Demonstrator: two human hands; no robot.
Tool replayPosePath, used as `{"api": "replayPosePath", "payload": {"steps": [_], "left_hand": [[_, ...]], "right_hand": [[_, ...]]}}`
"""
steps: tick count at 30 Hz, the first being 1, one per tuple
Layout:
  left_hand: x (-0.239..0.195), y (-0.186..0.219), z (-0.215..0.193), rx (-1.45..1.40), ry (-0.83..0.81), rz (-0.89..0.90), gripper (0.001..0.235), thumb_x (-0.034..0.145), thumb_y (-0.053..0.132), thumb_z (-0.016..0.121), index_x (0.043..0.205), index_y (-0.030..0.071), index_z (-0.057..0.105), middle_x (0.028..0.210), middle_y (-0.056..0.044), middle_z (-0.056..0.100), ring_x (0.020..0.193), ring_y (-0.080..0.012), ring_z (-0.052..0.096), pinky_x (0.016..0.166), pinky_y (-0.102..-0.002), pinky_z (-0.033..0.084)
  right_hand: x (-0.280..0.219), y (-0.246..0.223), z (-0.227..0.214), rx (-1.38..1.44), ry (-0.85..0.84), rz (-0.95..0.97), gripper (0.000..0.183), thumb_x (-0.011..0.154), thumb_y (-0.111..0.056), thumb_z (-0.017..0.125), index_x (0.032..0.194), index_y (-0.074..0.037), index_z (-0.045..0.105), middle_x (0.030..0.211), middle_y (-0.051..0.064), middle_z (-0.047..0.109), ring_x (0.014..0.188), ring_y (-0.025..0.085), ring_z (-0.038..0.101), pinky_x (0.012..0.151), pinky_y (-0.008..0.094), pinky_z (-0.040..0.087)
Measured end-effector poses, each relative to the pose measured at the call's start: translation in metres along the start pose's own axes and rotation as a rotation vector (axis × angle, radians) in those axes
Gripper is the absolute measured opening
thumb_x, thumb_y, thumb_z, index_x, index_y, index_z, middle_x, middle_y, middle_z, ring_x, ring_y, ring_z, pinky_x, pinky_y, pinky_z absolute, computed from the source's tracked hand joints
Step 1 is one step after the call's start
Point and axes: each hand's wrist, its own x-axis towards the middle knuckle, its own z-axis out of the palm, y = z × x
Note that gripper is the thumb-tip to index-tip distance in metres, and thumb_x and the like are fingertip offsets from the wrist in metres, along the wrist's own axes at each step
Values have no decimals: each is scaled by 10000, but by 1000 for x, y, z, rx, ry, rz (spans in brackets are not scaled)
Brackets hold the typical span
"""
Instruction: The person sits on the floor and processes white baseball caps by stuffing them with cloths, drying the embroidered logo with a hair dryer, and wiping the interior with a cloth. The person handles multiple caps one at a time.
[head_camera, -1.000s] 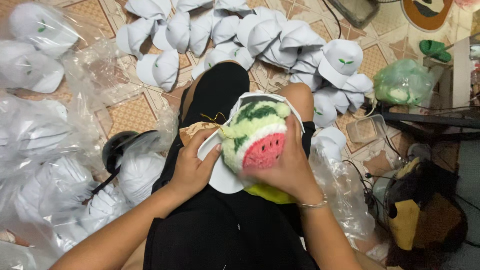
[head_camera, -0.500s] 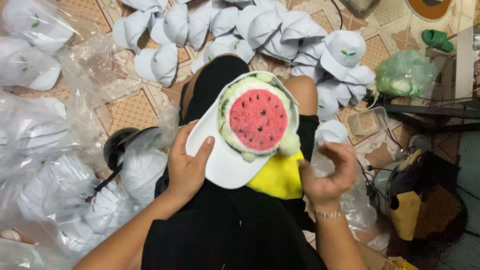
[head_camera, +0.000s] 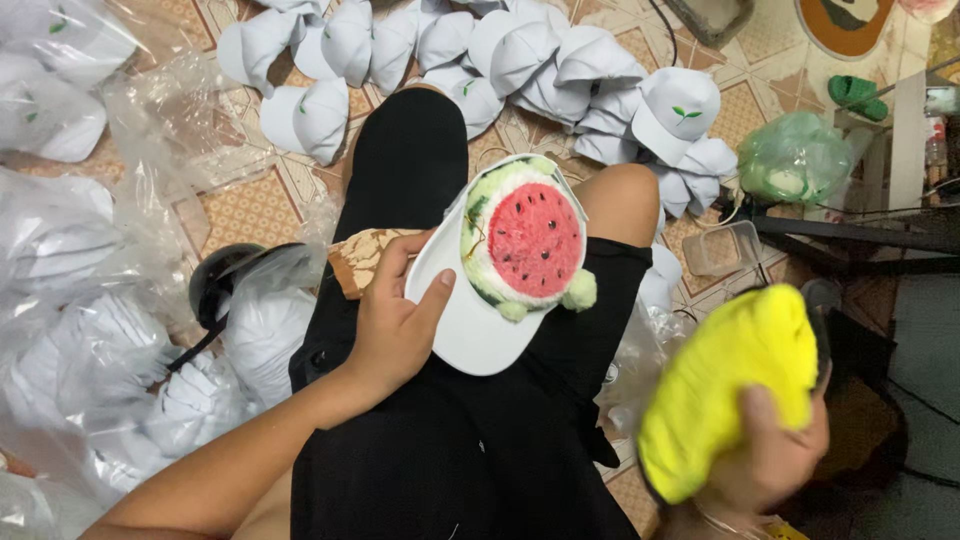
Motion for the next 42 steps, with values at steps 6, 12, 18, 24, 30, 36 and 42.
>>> {"api": "replayPosePath", "payload": {"steps": [6, 12, 18, 24, 30, 36, 42], "left_hand": [[-4, -3, 5, 47, -18, 39, 385, 1003, 91, 611, 1347, -21, 478, 1236, -166, 658, 1149, -193, 647, 965, -317, 521], [2, 2, -7, 61, -90, -57, 410, 963, 161, 594, 1308, -22, 468, 1116, -164, 713, 1021, -200, 709, 870, -326, 551], [7, 11, -12, 116, -294, -485, 337, 1011, 252, 497, 1066, -51, 636, 734, -152, 742, 537, -219, 722, 486, -319, 582], [0, 16, -26, 149, -283, -350, 266, 999, 188, 511, 1058, -44, 627, 701, -118, 725, 513, -178, 712, 453, -288, 582], [-9, 18, -24, 27, -304, -522, 249, 988, 148, 513, 1057, -66, 618, 686, -132, 714, 494, -178, 692, 446, -292, 565], [-3, 21, -20, 88, -336, -496, 279, 972, 149, 531, 1133, -71, 590, 731, -142, 724, 504, -179, 699, 441, -289, 571], [1, 31, -28, 73, -308, -532, 581, 948, 153, 524, 1499, 84, 352, 932, -162, 722, 588, -195, 718, 480, -296, 595]], "right_hand": [[8, 36, 103, -873, -802, -524, 527, 746, -310, 889, 1129, -31, 659, 1276, 132, 660, 1162, 357, 645, 858, 403, 559], [25, 35, 112, -952, -684, -703, 343, 955, -195, 823, 1276, -212, 703, 1378, -2, 653, 1172, 226, 588, 999, 402, 499], [29, 58, 120, -887, -1054, -633, 507, 956, -142, 656, 1434, -16, 547, 1539, 129, 514, 1441, 303, 478, 1175, 454, 375], [35, 62, 122, -946, -1290, -589, 470, 915, -164, 664, 1352, -17, 575, 1471, 103, 551, 1400, 263, 498, 970, 396, 441], [37, 101, 152, -1200, -1402, -747, 149, 761, -124, 667, 874, -56, 736, 1065, 45, 707, 1037, 231, 595, 796, 359, 439], [28, 111, 150, -1135, -1024, -921, 155, 773, -93, 689, 898, -15, 737, 965, 62, 733, 1002, 216, 627, 753, 355, 459], [52, 73, 116, -235, -745, -452, 318, 895, -108, 799, 1185, -34, 690, 1325, 126, 682, 1319, 259, 651, 1172, 430, 502]]}}
